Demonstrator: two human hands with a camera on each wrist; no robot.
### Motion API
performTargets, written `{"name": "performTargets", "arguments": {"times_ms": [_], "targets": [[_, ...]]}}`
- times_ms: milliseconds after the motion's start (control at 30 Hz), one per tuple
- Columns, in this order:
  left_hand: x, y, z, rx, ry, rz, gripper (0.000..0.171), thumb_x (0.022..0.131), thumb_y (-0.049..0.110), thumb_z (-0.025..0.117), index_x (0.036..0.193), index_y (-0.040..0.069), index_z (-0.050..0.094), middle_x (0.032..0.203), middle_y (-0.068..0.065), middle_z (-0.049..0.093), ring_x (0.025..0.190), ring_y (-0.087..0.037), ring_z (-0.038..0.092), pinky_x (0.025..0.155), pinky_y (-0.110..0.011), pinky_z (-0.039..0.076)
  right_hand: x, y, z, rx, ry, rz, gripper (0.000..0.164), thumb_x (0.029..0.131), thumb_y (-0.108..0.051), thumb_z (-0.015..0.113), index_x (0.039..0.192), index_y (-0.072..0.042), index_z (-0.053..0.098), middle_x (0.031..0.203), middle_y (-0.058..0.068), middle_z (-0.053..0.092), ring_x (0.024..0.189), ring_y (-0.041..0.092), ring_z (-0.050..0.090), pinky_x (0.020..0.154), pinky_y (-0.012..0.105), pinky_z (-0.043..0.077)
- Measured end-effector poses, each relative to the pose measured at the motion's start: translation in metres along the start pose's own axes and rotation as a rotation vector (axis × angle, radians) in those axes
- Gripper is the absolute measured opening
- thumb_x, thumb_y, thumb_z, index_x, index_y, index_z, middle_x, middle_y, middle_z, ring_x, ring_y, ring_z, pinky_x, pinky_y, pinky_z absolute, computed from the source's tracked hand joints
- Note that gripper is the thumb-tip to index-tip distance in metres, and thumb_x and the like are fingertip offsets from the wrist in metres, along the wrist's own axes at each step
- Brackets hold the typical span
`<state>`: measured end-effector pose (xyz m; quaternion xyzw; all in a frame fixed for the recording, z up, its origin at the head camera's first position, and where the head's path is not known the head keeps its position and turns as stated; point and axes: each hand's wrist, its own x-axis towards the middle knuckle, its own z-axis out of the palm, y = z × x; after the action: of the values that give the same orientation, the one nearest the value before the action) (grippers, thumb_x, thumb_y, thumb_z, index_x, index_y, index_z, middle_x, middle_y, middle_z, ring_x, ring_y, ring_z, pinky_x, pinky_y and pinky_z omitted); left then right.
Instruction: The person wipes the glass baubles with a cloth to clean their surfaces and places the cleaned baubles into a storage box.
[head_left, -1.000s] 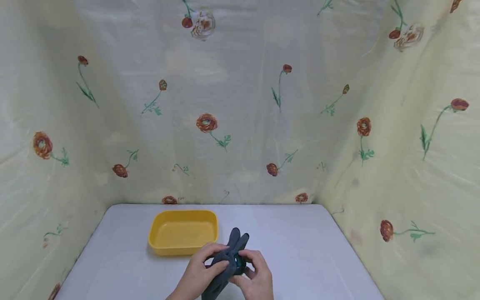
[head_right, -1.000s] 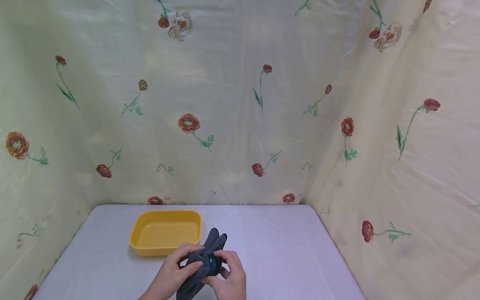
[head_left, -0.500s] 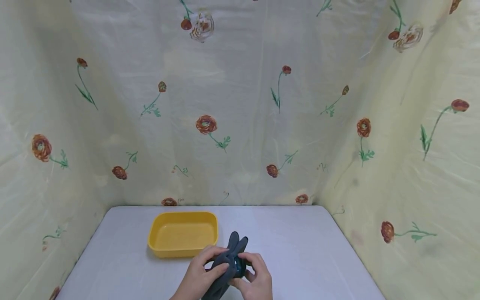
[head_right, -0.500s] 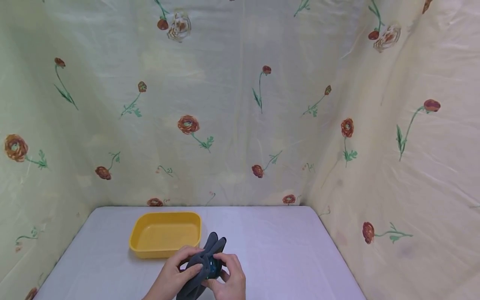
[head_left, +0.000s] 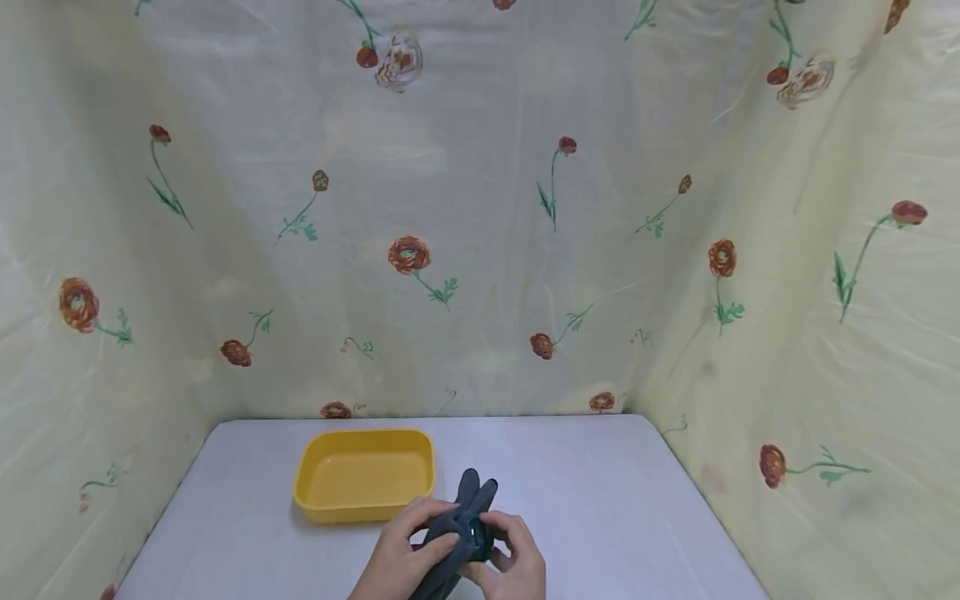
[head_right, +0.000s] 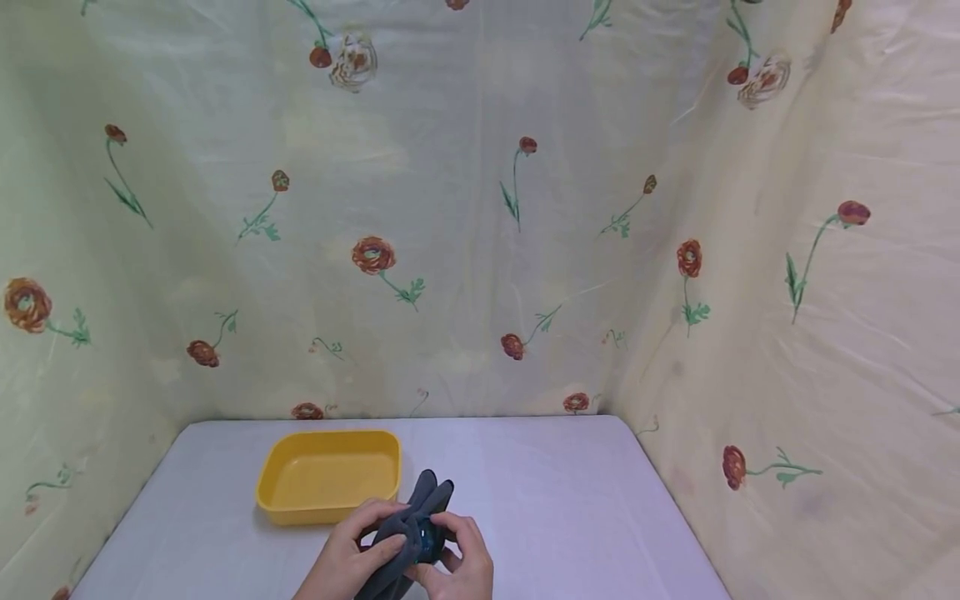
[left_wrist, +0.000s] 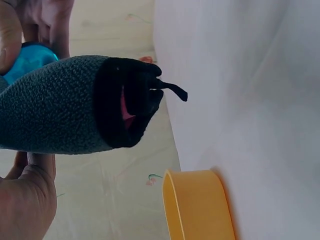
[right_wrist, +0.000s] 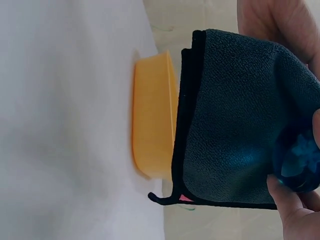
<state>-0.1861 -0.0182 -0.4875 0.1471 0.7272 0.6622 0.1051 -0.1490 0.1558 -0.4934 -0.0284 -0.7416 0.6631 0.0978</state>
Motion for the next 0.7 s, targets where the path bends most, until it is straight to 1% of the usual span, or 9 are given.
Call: {"name": "performTargets", "arguments": {"times_ms": [233,367,500,700], "targets": [[-0.0002,-0.0002,0.0002,0.001,-0.009,-0.005,0.042,0.087,0.045,0.073,0.123,0.024,0.067,0.123,-0.004,0.063,0.116,-0.024,0.056,0.096,-0.048,0.054,-0.0032,-0.0022,0.0011,0.028,0.014,0.037,0.057,0.068,-0.007,0.088,0.118,-0.011,0.062,0.119,0.011,0.061,0.109,0.025,0.061,0.088,0.029,0.059],[-0.0006,-0.0011,0.0006,0.0,-0.008,0.002,0.042,0.087,0.045,0.073,0.123,0.024,0.067,0.123,-0.005,0.063,0.115,-0.024,0.056,0.096,-0.048,0.054,-0.0032,-0.0028,0.0009,0.049,0.017,0.068,0.058,0.067,-0.009,0.089,0.119,-0.01,0.062,0.119,0.012,0.062,0.108,0.024,0.062,0.087,0.028,0.059],[-0.001,-0.0009,0.0009,0.024,0.004,0.027,0.041,0.087,0.045,0.073,0.122,0.024,0.067,0.121,-0.004,0.064,0.114,-0.023,0.057,0.097,-0.048,0.053,-0.0028,-0.0028,0.0007,0.038,0.027,0.067,0.058,0.068,-0.014,0.089,0.119,-0.009,0.062,0.116,0.012,0.064,0.105,0.022,0.063,0.085,0.028,0.059],[-0.0017,-0.0005,0.002,0.044,0.016,0.059,0.037,0.088,0.042,0.073,0.12,0.024,0.068,0.12,-0.005,0.064,0.113,-0.023,0.057,0.095,-0.041,0.055,-0.0031,-0.0014,0.0003,0.042,0.033,0.048,0.057,0.069,-0.014,0.088,0.119,-0.008,0.061,0.112,0.013,0.064,0.1,0.02,0.065,0.084,0.028,0.059]]}}
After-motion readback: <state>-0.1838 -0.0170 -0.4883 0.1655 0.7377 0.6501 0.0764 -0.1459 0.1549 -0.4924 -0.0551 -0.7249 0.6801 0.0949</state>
